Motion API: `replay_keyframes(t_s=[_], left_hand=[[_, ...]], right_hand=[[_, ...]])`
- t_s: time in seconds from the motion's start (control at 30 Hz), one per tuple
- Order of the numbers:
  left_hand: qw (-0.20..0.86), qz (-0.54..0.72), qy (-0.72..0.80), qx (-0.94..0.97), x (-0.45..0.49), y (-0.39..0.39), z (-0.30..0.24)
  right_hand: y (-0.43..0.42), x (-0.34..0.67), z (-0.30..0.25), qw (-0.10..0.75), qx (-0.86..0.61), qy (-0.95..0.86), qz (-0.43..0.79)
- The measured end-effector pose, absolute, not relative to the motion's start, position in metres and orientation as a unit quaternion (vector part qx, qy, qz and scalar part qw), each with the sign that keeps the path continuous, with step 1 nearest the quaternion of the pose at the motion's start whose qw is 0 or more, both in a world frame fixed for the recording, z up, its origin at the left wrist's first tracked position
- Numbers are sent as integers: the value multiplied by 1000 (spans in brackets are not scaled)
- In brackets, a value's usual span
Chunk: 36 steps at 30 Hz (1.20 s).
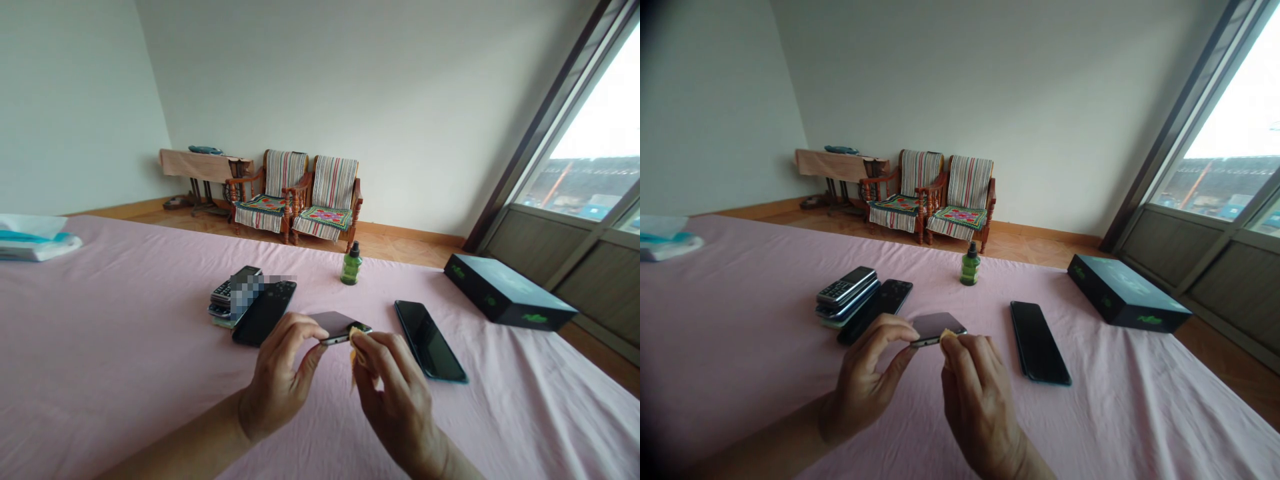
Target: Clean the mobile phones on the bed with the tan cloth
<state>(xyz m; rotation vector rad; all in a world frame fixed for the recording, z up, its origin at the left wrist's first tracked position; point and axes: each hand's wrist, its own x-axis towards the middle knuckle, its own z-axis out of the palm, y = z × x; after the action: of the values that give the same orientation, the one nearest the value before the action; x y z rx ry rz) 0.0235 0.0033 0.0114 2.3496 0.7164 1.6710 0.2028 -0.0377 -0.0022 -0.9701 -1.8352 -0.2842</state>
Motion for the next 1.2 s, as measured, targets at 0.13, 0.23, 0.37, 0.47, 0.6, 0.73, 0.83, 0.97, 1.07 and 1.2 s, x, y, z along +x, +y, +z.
replay_keyframes(t_s=[0.13,0.23,0.37,0.47,0.6,0.73,0.83,0.97,1.07,1.2], left_hand=[[81,561,240,788,24,2,12],[79,558,238,791,24,2,12],[76,551,237,796,24,4,10],[76,546,235,800,24,4,10],[79,537,231,808,25,2,8],[87,536,233,807,25,1,8],[90,542,235,802,24,1,10],[86,563,264,778,23,3,15],[83,575,278,765,23,5,16],[88,573,268,770,24,5,16]], right_hand=[[-36,204,2,510,-421,-740,-124],[-36,202,5,518,-430,-729,-125],[-38,198,8,526,-439,-719,-117],[-39,194,9,532,-435,-719,-101],[-40,190,6,525,-422,-735,-80],[-44,185,5,516,-390,-759,-80],[-45,187,4,493,-356,-787,-104],[-40,198,0,486,-372,-783,-114],[-32,208,-2,510,-412,-748,-106],[-25,210,5,552,-433,-703,-117]])
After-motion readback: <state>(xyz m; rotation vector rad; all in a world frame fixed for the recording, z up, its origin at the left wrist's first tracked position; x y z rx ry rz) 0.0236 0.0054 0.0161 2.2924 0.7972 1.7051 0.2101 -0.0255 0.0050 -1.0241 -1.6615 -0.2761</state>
